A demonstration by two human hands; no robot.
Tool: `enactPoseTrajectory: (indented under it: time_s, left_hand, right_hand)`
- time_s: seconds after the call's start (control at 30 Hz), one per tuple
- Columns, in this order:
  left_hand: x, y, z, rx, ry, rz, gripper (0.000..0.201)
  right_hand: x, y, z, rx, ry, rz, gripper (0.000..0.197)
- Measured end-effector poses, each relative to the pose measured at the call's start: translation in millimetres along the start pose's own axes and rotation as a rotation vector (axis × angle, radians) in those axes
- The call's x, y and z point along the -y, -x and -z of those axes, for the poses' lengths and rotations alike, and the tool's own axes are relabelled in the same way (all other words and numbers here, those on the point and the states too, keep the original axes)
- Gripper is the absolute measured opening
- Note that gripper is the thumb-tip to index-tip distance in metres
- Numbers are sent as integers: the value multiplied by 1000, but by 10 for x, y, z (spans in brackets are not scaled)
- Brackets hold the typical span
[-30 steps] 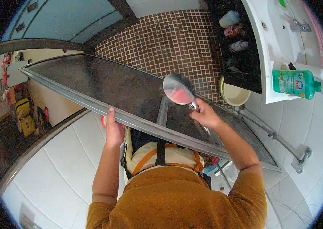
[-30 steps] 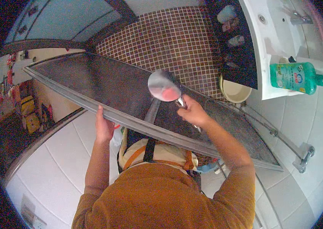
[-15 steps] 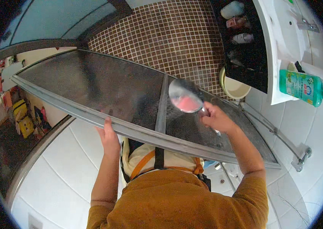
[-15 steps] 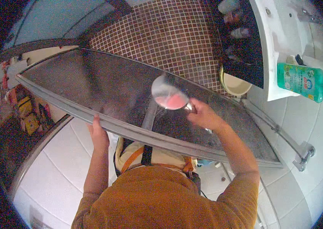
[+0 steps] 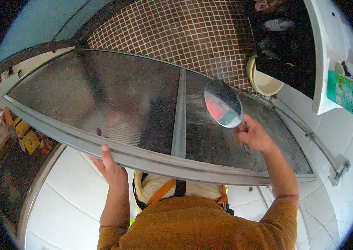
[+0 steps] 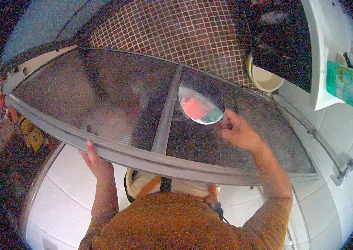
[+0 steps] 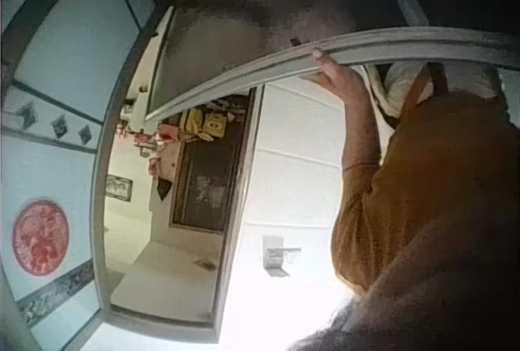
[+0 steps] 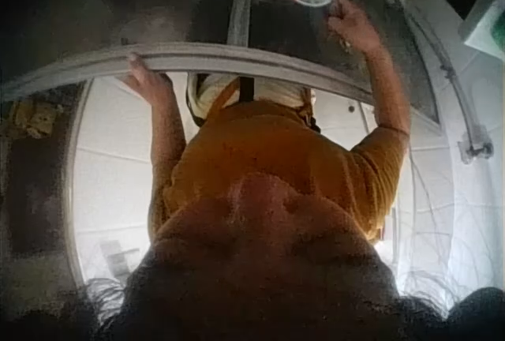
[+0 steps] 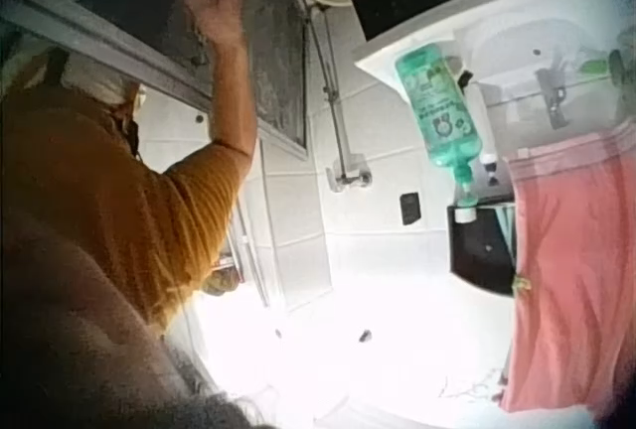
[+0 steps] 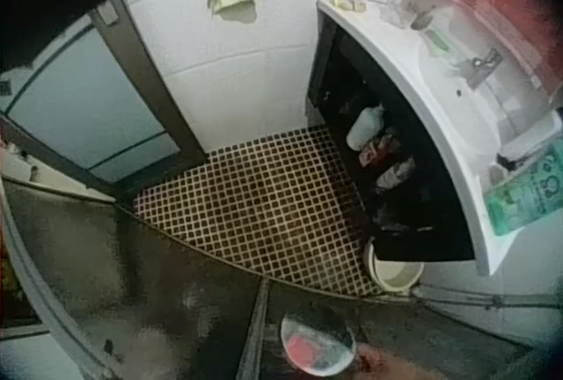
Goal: Cleaning a glass shower door using a shower head to rinse it.
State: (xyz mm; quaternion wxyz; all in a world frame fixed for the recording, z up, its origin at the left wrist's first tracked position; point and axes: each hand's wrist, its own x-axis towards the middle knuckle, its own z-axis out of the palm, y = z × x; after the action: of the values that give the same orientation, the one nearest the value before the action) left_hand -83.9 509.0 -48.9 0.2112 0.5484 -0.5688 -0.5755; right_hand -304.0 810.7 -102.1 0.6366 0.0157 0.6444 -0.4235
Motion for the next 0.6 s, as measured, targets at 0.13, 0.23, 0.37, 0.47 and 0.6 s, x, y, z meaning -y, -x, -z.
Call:
enactPoseTrajectory:
  time_s: [0.13, 0.23, 0.37, 0.47, 0.6]
  left_hand:
    - [0, 30, 20, -55, -73, -15, 64]
    - [34, 24, 46, -94, -79, -48, 63]
    - [-1, 6, 62, -70, -93, -4, 62]
    - [48, 0, 36, -48, -32, -51, 61]
    - [85, 4, 51, -34, 49, -45, 58]
  right_hand:
    - [-30, 4, -33, 234, -2, 65, 18]
    - [-23, -53, -72, 342, 57, 53, 19]
    - [-15, -194, -65, 173, 31, -44, 19]
    - [71, -133, -145, 303, -23, -19, 22]
    - [133, -99, -247, 475, 158, 151, 22]
